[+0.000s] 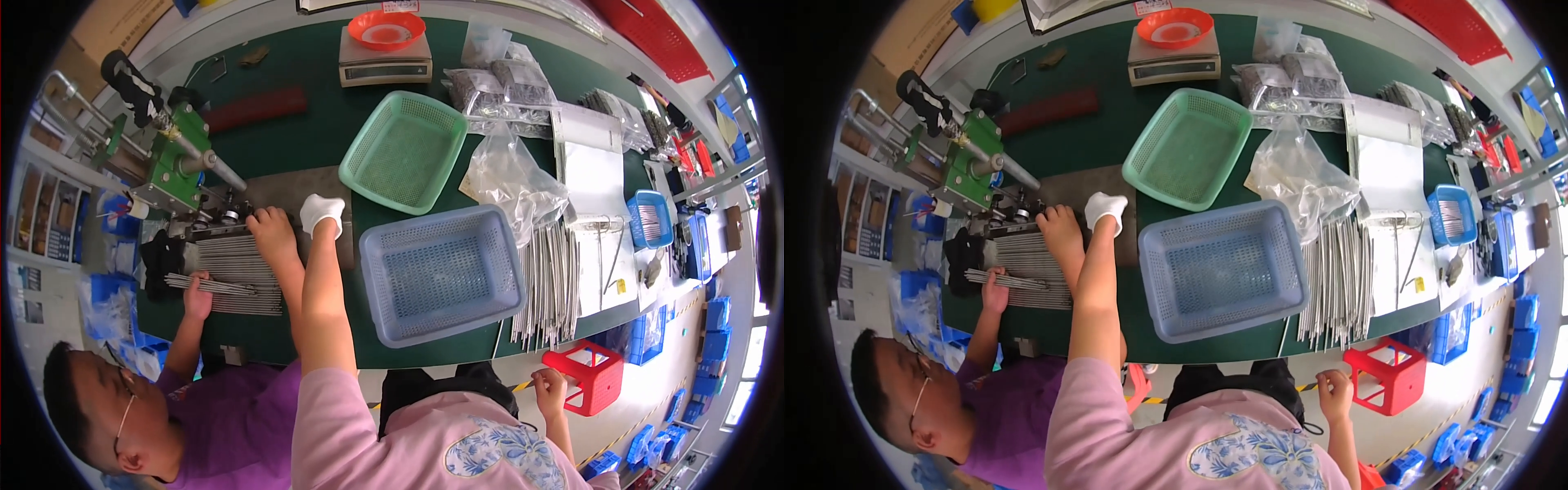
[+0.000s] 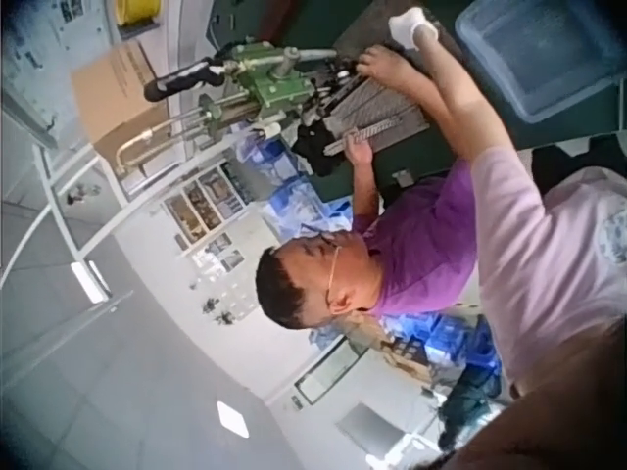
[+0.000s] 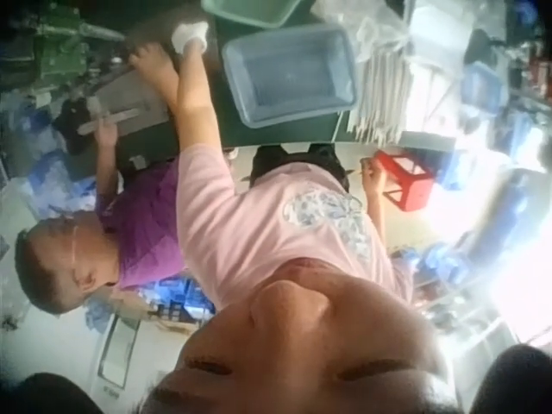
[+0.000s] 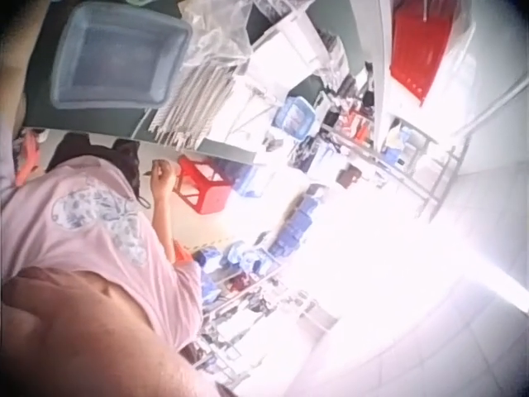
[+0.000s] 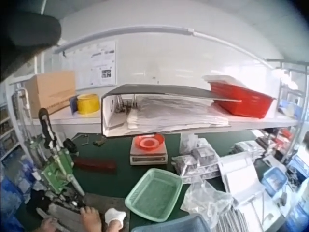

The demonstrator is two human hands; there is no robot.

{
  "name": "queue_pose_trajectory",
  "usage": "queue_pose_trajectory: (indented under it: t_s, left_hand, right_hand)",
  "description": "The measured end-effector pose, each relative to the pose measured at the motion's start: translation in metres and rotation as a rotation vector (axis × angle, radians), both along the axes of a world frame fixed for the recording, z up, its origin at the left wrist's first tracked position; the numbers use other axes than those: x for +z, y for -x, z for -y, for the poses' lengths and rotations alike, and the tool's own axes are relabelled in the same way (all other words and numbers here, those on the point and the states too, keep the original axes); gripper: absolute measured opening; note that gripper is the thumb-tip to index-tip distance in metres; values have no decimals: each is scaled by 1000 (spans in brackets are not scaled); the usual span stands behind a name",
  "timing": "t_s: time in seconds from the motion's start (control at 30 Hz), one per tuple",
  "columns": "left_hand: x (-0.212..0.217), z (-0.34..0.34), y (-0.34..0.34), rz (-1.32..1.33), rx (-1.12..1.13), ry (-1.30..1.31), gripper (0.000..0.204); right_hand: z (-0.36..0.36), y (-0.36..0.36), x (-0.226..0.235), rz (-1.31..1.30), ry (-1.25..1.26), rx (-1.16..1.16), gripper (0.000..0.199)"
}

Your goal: Inspecting metal rods using a digital caliper and checking inventory in storage bins.

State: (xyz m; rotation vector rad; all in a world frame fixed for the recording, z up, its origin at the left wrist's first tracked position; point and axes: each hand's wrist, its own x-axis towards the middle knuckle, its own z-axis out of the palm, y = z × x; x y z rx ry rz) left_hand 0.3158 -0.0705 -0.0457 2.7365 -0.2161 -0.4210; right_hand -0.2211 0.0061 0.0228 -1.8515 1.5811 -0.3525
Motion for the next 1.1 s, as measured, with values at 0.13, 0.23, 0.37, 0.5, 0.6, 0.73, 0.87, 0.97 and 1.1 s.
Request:
queue_pose_trajectory:
  t_s: [0.13, 0.23, 0.37, 0.5, 0.6, 0.73, 0.87, 0.97, 1.1]
  left_hand:
    - [5, -6, -3, -1047, 411, 1367, 5]
    - [71, -3, 66, -1520, 113, 1700, 5]
    - [141, -15, 162, -2017, -293, 1783, 11]
    - [178, -39, 232, -2219, -481, 1721, 15]
    - [177, -55, 263, -2124, -411, 1592, 17]
    - [177, -64, 284, -2096, -484, 1585, 18]
    - [185, -72, 295, -2038, -503, 1575, 18]
    - [187, -77, 299, -2005, -522, 1568, 19]
    - [188, -81, 305, -2010, -533, 1599, 19]
  right_hand:
    - [-1, -6, -4, 25, 9, 34, 4]
    - [18, -34, 12, 90, 151, 200, 4]
    - [59, -111, 86, 372, 413, 436, 24]
    - [69, -162, 144, 695, 701, 447, 33]
    - [62, -153, 151, 758, 660, 467, 28]
    - [52, -136, 142, 861, 642, 398, 25]
    - [49, -126, 140, 939, 694, 415, 26]
    - [47, -121, 142, 972, 695, 437, 27]
    - [45, -117, 144, 987, 719, 447, 26]
